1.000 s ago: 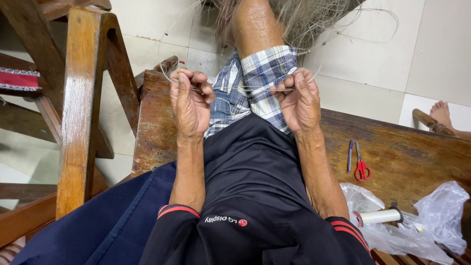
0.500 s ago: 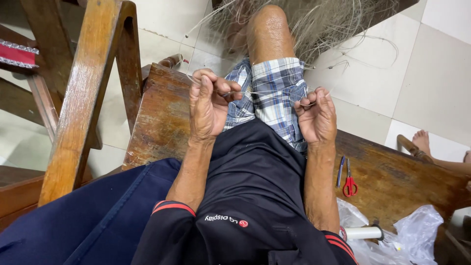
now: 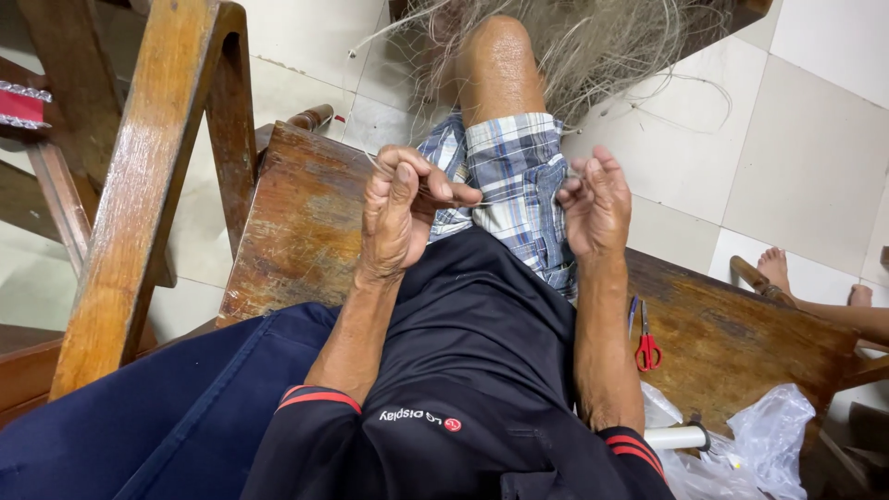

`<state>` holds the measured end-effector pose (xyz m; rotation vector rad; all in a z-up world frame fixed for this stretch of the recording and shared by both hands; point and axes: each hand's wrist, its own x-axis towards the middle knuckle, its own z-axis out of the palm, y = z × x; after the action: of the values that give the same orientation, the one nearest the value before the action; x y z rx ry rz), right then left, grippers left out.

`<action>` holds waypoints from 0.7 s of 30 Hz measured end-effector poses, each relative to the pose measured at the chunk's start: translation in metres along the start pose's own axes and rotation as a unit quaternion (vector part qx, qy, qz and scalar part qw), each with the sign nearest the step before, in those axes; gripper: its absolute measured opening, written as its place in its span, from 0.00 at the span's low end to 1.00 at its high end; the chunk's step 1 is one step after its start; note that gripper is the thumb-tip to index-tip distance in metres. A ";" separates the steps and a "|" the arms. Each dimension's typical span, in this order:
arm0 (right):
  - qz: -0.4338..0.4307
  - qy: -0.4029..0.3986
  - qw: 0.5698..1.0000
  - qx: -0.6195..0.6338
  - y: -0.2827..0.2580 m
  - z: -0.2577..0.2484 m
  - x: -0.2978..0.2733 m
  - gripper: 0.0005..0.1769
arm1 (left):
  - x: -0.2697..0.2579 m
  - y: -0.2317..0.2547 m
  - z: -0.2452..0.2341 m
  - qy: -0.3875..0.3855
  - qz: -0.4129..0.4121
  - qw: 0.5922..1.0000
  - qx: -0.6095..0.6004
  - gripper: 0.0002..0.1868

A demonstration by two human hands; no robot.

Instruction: Repairing a fishing net by untangling strands and cutting line with scissors

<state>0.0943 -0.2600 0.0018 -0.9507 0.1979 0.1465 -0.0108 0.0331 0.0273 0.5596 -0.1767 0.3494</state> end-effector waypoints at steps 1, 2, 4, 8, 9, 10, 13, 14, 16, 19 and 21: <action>-0.001 0.001 1.000 0.000 -0.001 0.004 -0.002 0.25 | 0.000 0.000 0.000 0.000 -0.001 1.000 -0.001 0.12; -0.055 0.040 0.996 -0.064 -0.002 0.009 -0.004 0.33 | 0.000 0.000 -0.001 -0.002 0.000 1.000 0.002 0.12; -0.108 0.081 0.982 -0.130 -0.007 0.017 -0.016 0.41 | -0.001 -0.002 0.000 -0.004 0.000 1.000 0.003 0.12; -0.323 -0.037 0.869 -0.373 -0.035 0.069 -0.055 0.22 | -0.007 0.000 0.001 0.001 -0.001 1.000 0.008 0.12; -0.348 -0.110 0.833 -0.415 -0.047 0.091 -0.058 0.17 | -0.001 -0.001 0.000 -0.006 0.004 1.000 0.011 0.12; -0.353 -0.106 0.833 -0.413 -0.051 0.108 -0.060 0.17 | 0.001 0.000 -0.001 -0.012 0.003 1.000 0.011 0.12; -0.347 -0.195 0.784 -0.477 -0.056 0.143 -0.064 0.19 | -0.001 0.005 -0.002 -0.011 -0.005 1.000 0.021 0.12; -0.362 -0.210 0.765 -0.489 -0.052 0.146 -0.060 0.20 | 0.000 0.006 -0.003 -0.010 -0.004 1.000 0.025 0.12; -0.373 -0.225 0.748 -0.500 -0.047 0.152 -0.054 0.22 | -0.001 0.007 -0.004 -0.006 -0.004 0.999 0.031 0.12; -0.405 -0.222 0.739 -0.490 -0.044 0.161 -0.050 0.13 | 0.001 0.005 -0.007 -0.006 0.001 0.999 0.037 0.12; -0.387 -0.227 0.763 -0.466 -0.044 0.166 -0.053 0.07 | 0.000 0.004 -0.008 -0.008 0.003 0.999 0.040 0.12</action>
<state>0.0697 -0.1513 0.1426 -1.8789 -0.8114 -0.3377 -0.0116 0.0409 0.0221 0.6421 -0.1796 0.3585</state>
